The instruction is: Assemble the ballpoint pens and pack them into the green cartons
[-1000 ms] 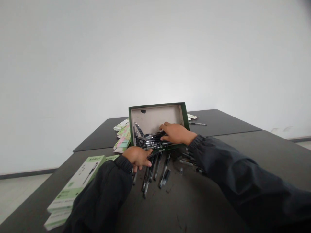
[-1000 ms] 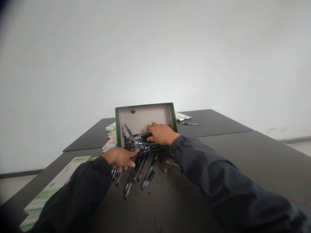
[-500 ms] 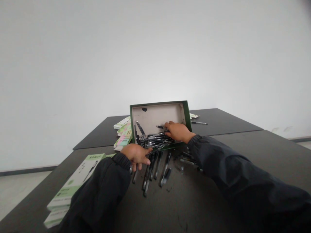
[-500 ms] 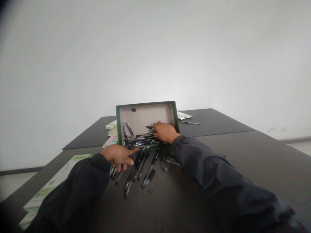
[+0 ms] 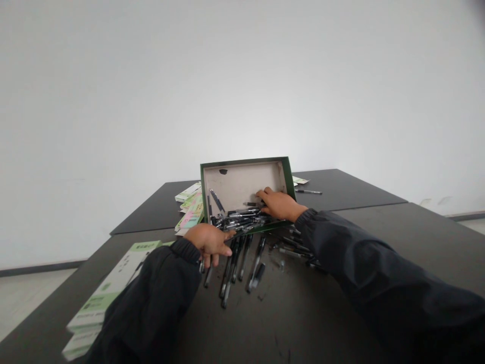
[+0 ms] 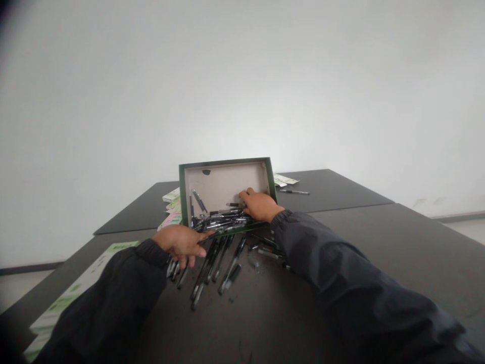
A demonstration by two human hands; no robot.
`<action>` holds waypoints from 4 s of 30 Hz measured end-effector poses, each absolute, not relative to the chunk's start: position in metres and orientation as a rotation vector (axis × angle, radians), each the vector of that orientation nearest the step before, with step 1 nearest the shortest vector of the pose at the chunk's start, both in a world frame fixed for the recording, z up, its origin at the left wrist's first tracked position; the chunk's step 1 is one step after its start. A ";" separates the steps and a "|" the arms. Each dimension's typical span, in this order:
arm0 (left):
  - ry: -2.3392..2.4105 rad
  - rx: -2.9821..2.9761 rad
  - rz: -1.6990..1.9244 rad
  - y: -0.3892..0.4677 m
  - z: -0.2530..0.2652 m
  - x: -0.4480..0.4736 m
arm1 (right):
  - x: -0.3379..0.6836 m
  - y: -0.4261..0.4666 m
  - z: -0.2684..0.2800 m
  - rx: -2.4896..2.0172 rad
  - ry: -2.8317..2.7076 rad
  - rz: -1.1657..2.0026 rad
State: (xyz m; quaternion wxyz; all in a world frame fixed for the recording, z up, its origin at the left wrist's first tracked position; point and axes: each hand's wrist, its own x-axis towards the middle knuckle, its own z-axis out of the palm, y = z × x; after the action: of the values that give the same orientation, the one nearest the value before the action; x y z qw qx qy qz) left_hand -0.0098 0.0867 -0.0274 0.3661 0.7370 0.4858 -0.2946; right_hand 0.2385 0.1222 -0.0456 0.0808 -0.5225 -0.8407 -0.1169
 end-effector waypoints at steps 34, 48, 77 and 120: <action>1.161 1.878 -0.815 0.091 -0.021 -0.017 | 0.233 0.115 -0.051 -1.222 -2.787 0.071; 1.172 1.857 -0.790 0.089 -0.020 -0.018 | 0.224 0.106 -0.046 -1.158 -2.819 0.055; 1.154 1.837 -0.790 0.089 -0.014 -0.019 | 0.236 0.123 -0.040 -1.161 -2.211 0.410; 1.122 1.885 -0.640 0.092 0.007 -0.026 | 0.288 0.157 -0.043 -1.920 -1.809 0.136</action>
State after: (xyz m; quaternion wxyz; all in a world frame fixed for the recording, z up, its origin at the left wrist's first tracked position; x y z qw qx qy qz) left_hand -0.0262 0.0925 0.0074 0.4151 0.7505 0.4468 -0.2547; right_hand 0.2875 0.1565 -0.0434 0.2475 -0.7043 -0.6635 0.0497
